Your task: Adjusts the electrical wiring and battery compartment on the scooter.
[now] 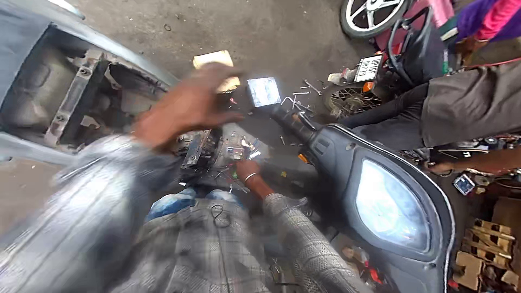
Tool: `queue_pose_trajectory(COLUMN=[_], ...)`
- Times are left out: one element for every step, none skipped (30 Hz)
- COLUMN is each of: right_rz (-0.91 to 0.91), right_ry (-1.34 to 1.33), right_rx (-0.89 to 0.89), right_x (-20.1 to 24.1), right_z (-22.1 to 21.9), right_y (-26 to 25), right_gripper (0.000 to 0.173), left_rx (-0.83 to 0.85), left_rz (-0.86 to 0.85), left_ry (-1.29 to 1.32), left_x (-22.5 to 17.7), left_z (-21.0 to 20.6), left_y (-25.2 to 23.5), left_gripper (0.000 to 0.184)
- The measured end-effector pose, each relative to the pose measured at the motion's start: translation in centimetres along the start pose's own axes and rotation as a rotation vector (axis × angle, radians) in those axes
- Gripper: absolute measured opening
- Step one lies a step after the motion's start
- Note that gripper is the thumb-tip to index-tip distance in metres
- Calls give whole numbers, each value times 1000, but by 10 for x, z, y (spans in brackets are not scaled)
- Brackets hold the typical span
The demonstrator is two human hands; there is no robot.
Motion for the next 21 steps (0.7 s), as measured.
queue_pose_trajectory(right_rz=[10,19,16,-8,-46,-82,-100,-96,-85,-80,-82,-92,-111,-124,-133,-136,-123,-114,-108,-112,-117], right_ry=[-7,5,14,12,-4,-30,-44,-48,-47,-48,-71,-95,-105,-123,-148,-185,-225,-245,-265,-288,-310], right_rx=[-15,-25,-17,5,38,62,71,74,69,71,79,120,196,230,220,177,102,67,60,67,73], right_x=[-1,-1,2,5,6,5,2,0,-1,-1,0,2,3,2,0,-3,-5,-6,-6,-6,-5], right_z=[-4,-5,-1,6,12,15,16,14,15,18,24,30,37,42,45,43,39,38,39,41,43], right_y=[0,1,6,15,26,33,31,25,21,19,21,28,35,37,35,32,31,33,37,40,41], right_gripper=[25,27,29,27,26,27,28,29,30,32,34,36,39,39,38,36,32,30,29,29,30], left_rx=[72,136,215,312,395,468,522,527,512,500,489,481,469,462,459,459,463,463,460,457,458], left_rz=[-118,-211,-254,-234,-182,-120,-87,-90,-100,-106,-111,-107,-97,-86,-76,-66,-52,-38,-27,-21,-14], left_ry=[-60,-125,-192,-239,-262,-248,-224,-236,-243,-242,-242,-227,-202,-183,-169,-159,-145,-134,-130,-128,-131], left_x=[-33,-55,-68,-71,-66,-59,-53,-48,-45,-44,-43,-43,-43,-42,-42,-41,-41,-41,-41,-40,-40], left_z=[-15,-33,-52,-71,-90,-106,-118,-126,-128,-129,-129,-128,-128,-127,-126,-126,-127,-127,-127,-127,-127], left_y=[-37,-67,-93,-115,-130,-139,-144,-149,-151,-151,-151,-150,-149,-149,-149,-149,-147,-147,-147,-147,-148], left_gripper=[87,89,86,80,70,57,45,38,34,32,32,32,32,33,33,32,31,30,29,28,27])
Point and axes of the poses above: each hand's wrist, its own y-axis away from the middle knuckle, its own z-axis out of the back of the hand, x = y × z, the point moved 9 cm from there along -y, towards the middle knuckle, and after that the axes turned 14 degrees about x, right-handed, at the moved point
